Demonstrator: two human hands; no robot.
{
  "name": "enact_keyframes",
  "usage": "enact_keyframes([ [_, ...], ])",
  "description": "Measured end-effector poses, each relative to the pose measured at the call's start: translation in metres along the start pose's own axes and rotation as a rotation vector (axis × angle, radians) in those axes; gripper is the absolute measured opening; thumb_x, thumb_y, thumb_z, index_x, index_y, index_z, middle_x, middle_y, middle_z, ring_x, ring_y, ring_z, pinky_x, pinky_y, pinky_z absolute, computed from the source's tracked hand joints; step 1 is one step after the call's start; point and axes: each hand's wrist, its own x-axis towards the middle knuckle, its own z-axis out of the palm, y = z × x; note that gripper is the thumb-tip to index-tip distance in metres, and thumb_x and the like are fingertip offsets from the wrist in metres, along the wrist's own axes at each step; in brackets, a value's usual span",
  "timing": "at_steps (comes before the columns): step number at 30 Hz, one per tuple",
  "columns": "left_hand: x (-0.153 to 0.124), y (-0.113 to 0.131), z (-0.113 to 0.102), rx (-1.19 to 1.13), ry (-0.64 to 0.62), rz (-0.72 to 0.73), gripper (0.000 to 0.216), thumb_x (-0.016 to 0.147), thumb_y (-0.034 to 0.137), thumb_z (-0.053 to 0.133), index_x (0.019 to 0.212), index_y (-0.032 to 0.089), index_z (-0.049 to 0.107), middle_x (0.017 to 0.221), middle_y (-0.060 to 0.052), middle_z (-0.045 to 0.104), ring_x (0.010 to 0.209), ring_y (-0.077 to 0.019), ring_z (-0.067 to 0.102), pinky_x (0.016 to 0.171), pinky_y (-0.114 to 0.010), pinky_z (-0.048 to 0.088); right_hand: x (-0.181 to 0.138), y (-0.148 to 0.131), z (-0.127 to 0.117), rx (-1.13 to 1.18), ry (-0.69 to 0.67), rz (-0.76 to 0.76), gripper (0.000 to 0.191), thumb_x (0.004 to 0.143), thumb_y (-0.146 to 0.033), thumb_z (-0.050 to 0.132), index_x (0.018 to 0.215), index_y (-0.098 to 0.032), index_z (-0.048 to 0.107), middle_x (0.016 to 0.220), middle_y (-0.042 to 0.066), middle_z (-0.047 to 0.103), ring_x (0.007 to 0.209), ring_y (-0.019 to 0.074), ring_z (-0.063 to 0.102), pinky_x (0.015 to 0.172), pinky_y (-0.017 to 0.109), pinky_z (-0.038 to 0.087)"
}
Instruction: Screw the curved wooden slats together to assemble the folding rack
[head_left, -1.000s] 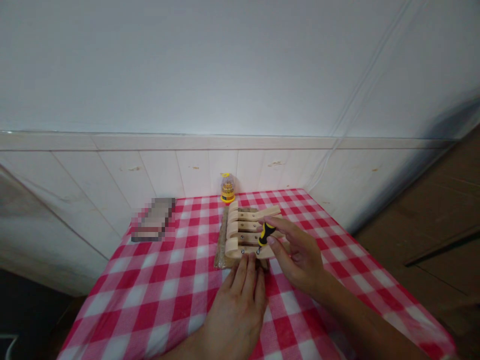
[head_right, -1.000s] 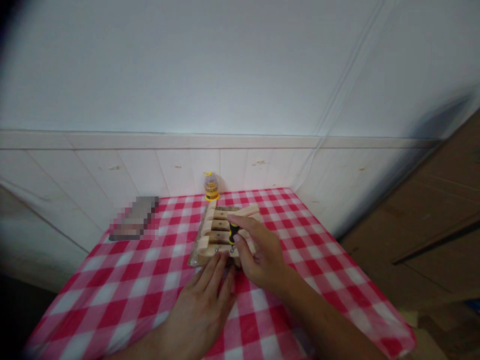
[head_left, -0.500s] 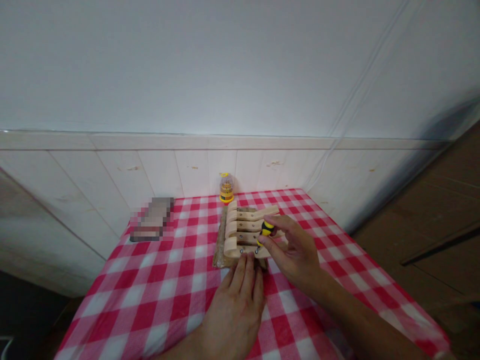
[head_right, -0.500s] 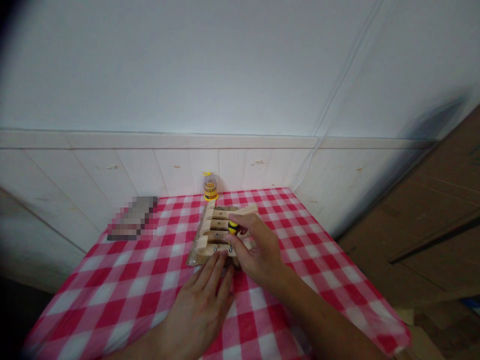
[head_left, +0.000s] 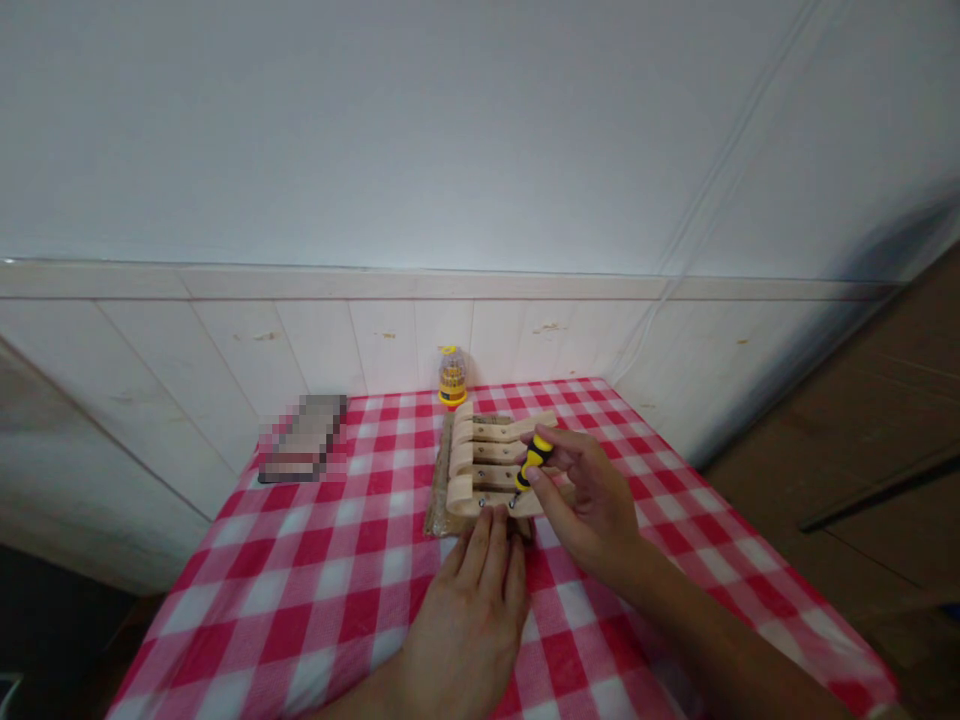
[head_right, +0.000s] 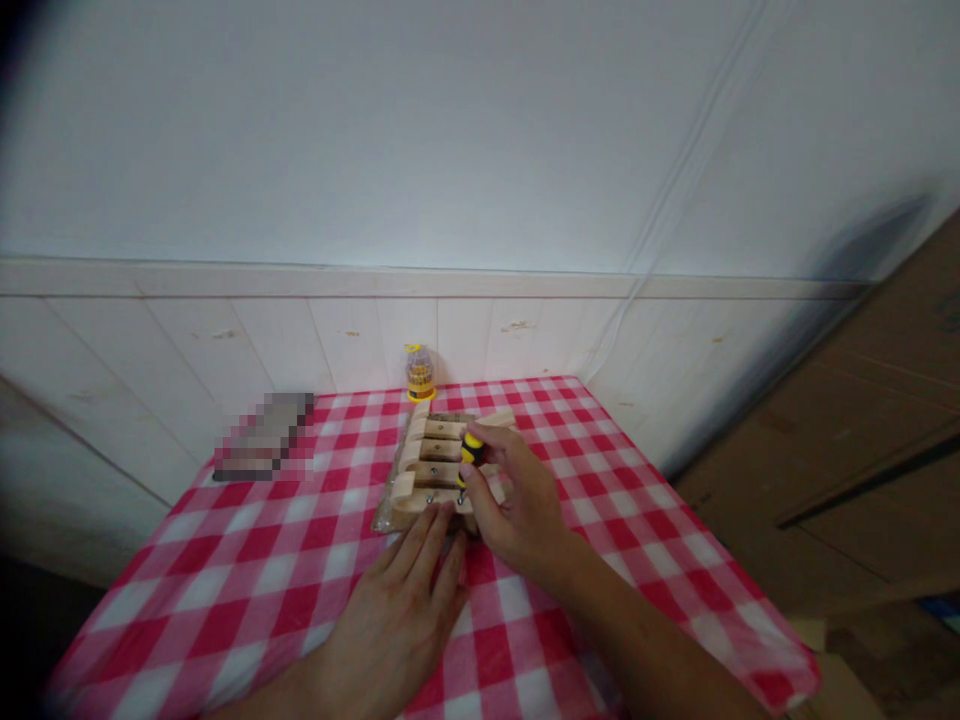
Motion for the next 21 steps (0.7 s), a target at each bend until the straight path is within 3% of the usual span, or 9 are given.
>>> enact_keyframes([
  [4,-0.0011,-0.0007,0.0012,-0.004,0.013,0.004,0.046,0.103,0.020,0.053,0.146,0.003,0.057,0.154,-0.029,0.053,0.146,-0.0425,0.051,0.113,-0.055,0.050,0.0002,0.0023,0.0003,-0.050,0.050,0.016,0.042,0.097,-0.014,0.066,0.135,-0.029,0.060,0.108,0.007,0.076,0.089,0.0201,0.078,0.076,0.033,0.068],
  [12,-0.0002,-0.0015,0.0026,0.009,0.015,0.011,0.046,0.101,0.016,0.055,0.144,0.002,0.058,0.152,-0.029,0.055,0.145,-0.0438,0.051,0.114,-0.054,0.051,0.0002,0.0021,0.0025,-0.106,0.120,-0.030,0.037,0.093,-0.016,0.072,0.125,-0.030,0.063,0.105,0.005,0.074,0.087,0.0205,0.076,0.077,0.034,0.067],
  [21,-0.0008,-0.0015,0.0029,0.008,0.058,0.009,0.044,0.104,0.022,0.054,0.142,0.002,0.060,0.149,-0.028,0.058,0.143,-0.0427,0.054,0.111,-0.051,0.054,0.0077,-0.0062,0.0035,-0.087,0.088,-0.135,0.040,0.093,-0.013,0.075,0.127,-0.031,0.065,0.104,0.003,0.077,0.088,0.0197,0.076,0.079,0.033,0.067],
])
